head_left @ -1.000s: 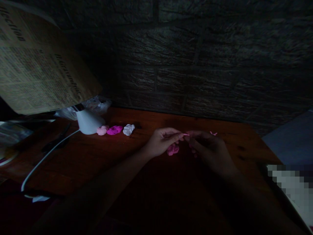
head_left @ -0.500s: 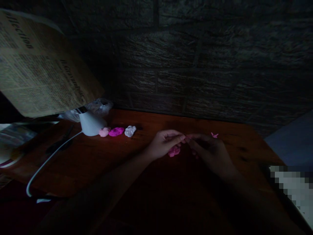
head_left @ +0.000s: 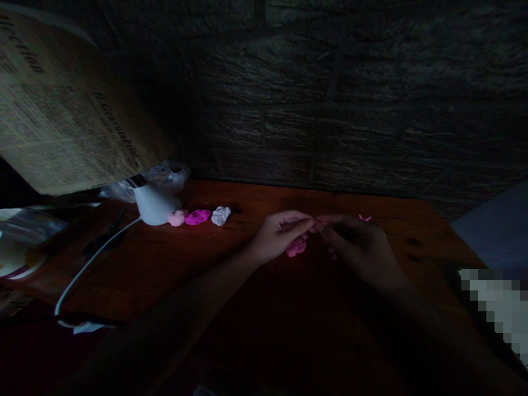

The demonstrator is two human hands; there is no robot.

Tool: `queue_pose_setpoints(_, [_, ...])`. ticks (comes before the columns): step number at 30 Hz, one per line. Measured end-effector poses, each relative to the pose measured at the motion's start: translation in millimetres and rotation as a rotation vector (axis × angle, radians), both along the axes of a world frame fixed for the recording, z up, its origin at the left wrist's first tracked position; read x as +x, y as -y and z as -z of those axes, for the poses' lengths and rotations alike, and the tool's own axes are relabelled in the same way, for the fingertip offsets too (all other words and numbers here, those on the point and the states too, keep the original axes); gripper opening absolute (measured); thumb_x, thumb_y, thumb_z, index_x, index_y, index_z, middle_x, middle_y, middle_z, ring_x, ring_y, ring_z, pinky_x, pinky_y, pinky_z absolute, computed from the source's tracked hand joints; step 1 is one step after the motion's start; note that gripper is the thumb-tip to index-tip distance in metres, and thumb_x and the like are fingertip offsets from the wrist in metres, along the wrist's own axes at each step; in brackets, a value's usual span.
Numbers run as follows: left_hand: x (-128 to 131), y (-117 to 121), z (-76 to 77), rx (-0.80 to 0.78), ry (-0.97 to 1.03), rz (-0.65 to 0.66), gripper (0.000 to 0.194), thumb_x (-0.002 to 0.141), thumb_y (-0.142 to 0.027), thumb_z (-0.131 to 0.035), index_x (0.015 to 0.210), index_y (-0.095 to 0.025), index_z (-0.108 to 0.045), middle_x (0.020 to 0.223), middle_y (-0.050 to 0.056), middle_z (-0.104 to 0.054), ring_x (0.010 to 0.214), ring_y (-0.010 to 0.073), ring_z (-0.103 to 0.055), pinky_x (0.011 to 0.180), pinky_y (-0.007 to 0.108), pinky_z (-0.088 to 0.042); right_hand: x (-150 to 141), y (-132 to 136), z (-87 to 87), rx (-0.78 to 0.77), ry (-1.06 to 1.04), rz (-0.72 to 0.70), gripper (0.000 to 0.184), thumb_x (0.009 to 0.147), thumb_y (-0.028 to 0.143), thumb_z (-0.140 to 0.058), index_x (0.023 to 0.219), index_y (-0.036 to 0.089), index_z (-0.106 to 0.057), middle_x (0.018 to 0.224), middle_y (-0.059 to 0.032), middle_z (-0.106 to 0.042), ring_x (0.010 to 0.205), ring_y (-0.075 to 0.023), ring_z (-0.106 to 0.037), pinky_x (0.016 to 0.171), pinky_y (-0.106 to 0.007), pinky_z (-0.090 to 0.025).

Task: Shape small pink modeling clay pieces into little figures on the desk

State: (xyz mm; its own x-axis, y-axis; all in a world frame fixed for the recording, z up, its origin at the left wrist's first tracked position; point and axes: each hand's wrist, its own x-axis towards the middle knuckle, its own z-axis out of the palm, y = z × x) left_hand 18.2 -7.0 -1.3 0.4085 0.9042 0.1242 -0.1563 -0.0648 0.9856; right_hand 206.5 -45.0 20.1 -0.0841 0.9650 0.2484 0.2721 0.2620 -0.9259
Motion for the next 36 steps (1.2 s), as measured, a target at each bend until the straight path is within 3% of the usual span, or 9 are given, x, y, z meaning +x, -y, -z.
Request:
queue_pose_setpoints(5, [-0.5, -1.6, -0.7, -0.024, 0.002, -0.021, 0.024, 0.084, -0.034, -0.077, 0.097, -0.014, -0.076, 0.085, 0.006, -0.074, 0.061, 0.0074, -0.061, 0.053, 0.02, -0.046, 1.0, 0.4, -1.1, -0.016, -0.014, 0.009, 0.038, 0.086, 0.05, -0.075, 0.104, 0.016, -0.079, 0.071, -0.0045, -0.072, 0.052, -0.0127, -0.062, 0.045, -0.023, -0.051])
queue_pose_setpoints(12, [-1.1, -3.1, 5.2, -0.036, 0.019, 0.006, 0.035, 0.08, -0.036, -0.082, 0.108, -0.016, -0.076, 0.07, 0.0, -0.068, 0.048, 0.0056, -0.055, 0.048, 0.021, -0.043, -0.3, -0.1, 0.2, -0.044, -0.024, 0.02, 0.04, 0.085, 0.052, -0.075, 0.103, 0.016, -0.079, 0.065, -0.0027, -0.068, 0.05, -0.0119, -0.059, 0.044, -0.023, -0.049])
queue_pose_setpoints(19, [-0.1, -4.0, -0.9, -0.002, 0.022, -0.093, 0.022, 0.077, -0.031, -0.083, 0.094, -0.017, -0.079, 0.084, 0.003, -0.073, 0.063, 0.0068, -0.06, 0.06, 0.022, -0.05, 0.1, -1.3, -2.0, -0.106, -0.117, 0.031, 0.047, 0.08, 0.054, -0.08, 0.109, 0.017, -0.079, 0.064, -0.0015, -0.068, 0.049, -0.0123, -0.058, 0.042, -0.024, -0.048])
queue_pose_setpoints(25, [0.2, -3.0, -0.7, -0.085, 0.033, -0.04, 0.028, 0.077, -0.034, -0.083, 0.098, -0.017, -0.079, 0.072, 0.001, -0.068, 0.057, 0.007, -0.057, 0.054, 0.022, -0.045, 0.4, -2.2, -2.7, -0.072, -0.129, 0.033, 0.044, 0.077, 0.052, -0.084, 0.104, 0.018, -0.078, 0.069, -0.0028, -0.071, 0.052, -0.0134, -0.062, 0.041, -0.024, -0.049])
queue_pose_setpoints(31, [1.4, -3.0, -2.1, -0.095, 0.099, -0.077, 0.026, 0.075, -0.029, -0.084, 0.098, -0.018, -0.079, 0.092, 0.005, -0.076, 0.066, 0.0072, -0.062, 0.063, 0.022, -0.051, 0.0, -2.2, -0.7, -0.051, -0.124, 0.028, 0.038, 0.079, 0.049, -0.083, 0.101, 0.019, -0.079, 0.071, -0.0029, -0.072, 0.052, -0.0125, -0.061, 0.042, -0.024, -0.05])
queue_pose_setpoints(36, [1.3, -4.1, -2.2, -0.068, 0.085, -0.099, 0.022, 0.074, -0.028, -0.085, 0.092, -0.018, -0.078, 0.088, 0.003, -0.076, 0.063, 0.0059, -0.06, 0.063, 0.023, -0.05, 0.5, -1.9, 0.6, -0.073, -0.127, 0.035, 0.041, 0.079, 0.051, -0.081, 0.103, 0.018, -0.079, 0.067, -0.0016, -0.069, 0.051, -0.0125, -0.06, 0.041, -0.023, -0.047])
